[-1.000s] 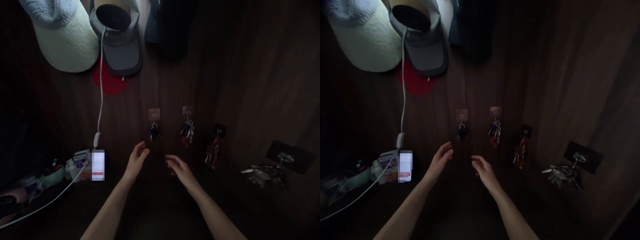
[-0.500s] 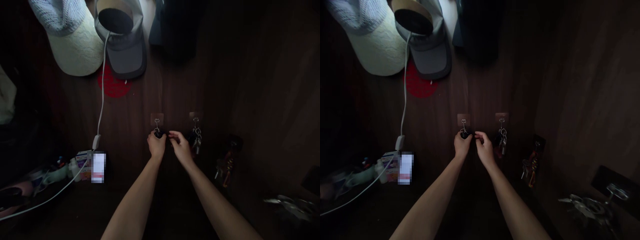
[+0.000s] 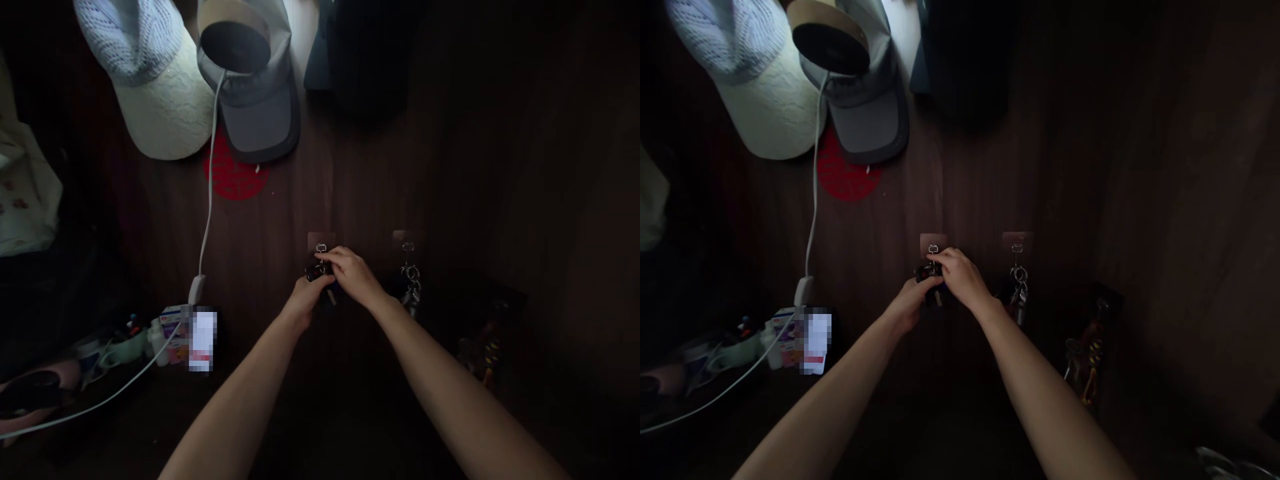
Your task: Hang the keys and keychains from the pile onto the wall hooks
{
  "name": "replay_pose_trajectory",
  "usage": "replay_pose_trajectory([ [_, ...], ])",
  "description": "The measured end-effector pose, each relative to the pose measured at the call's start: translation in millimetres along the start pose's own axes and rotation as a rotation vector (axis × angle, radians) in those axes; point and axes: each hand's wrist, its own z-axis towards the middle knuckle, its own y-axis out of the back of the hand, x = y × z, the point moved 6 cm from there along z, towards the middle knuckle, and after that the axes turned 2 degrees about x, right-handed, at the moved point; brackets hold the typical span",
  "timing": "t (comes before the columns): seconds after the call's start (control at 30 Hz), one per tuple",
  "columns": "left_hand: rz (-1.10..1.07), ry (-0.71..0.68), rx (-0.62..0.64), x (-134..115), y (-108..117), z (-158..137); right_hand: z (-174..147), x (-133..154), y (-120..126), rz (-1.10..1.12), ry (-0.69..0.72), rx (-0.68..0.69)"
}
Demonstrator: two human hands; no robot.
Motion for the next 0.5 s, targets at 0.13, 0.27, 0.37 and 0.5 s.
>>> replay_pose_trajectory([
  [0.13, 0.065, 0.149, 0.137, -15, 7, 2, -4, 0, -1, 0.015, 0.076, 0.049],
  [0.27, 0.119, 0.152, 0.193, -51, 6, 12, -4, -3, -2, 0.018, 0.075, 0.058],
  [0.37, 0.158, 0.039, 0.208, -77, 6, 14, -3, -4, -1, 0.062, 0.034, 0.044],
  [0.5, 0.256, 0.002, 0.181, -62, 24, -6, -16, 4, 7, 0.165, -0.053, -0.002],
])
